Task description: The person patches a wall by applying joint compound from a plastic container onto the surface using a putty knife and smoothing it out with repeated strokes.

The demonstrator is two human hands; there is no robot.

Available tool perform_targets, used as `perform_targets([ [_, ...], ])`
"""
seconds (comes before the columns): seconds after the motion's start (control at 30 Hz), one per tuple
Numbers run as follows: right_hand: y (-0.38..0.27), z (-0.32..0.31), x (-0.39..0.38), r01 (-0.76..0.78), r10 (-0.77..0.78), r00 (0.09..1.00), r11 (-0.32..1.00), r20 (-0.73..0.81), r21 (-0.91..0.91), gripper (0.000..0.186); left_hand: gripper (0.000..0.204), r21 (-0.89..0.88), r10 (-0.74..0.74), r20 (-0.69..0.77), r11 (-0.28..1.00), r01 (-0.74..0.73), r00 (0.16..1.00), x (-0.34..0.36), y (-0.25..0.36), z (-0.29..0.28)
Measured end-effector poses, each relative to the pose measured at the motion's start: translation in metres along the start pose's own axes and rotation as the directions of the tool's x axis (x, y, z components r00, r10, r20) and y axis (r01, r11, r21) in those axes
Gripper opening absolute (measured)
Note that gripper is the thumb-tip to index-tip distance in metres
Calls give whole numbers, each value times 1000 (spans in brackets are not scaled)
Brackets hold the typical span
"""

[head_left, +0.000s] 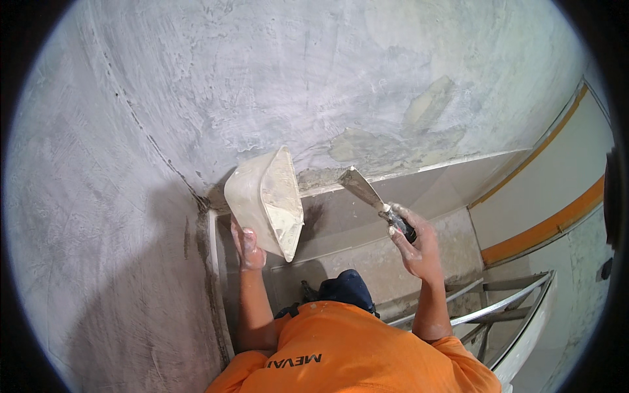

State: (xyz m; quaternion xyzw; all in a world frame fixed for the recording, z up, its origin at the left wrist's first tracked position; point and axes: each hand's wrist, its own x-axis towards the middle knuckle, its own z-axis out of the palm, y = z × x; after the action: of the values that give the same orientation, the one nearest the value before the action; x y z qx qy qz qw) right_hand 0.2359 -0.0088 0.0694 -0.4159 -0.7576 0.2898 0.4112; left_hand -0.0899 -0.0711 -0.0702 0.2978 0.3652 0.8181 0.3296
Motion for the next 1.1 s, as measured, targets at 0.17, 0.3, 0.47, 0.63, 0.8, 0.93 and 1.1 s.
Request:
perform_targets([
  [0.17,-15,9,-5,-101,51,976,967,211,232,33,89,-152,-94,-11,984,91,995,-7,-14,-4],
  [0.3,-20,18,-5,50,-100,968,976,231,214,32,76,-80,0,131,997,10,991,-3,-35,-28],
  [0.47,-29,10,3,-157,77,901,976,427,154,25,88,-91,-50,63,994,56,997,-6,-41,-35],
  [0.63,-26,11,-2,-730,350,645,545,679,412,23,98,-55,25,54,998,-22,998,-13,-14,-6],
  [0.8,-8,21,-11,-776,350,605,459,715,433,28,102,-68,64,4,996,-63,998,-10,-15,-5],
  [0.93,-12,30,-5,-811,387,565,425,729,403,32,100,-46,40,83,998,-37,996,-9,-13,7],
  [1.1,5,46,-10,-767,326,624,429,710,477,27,98,-112,-13,95,993,24,995,-16,-32,20],
])
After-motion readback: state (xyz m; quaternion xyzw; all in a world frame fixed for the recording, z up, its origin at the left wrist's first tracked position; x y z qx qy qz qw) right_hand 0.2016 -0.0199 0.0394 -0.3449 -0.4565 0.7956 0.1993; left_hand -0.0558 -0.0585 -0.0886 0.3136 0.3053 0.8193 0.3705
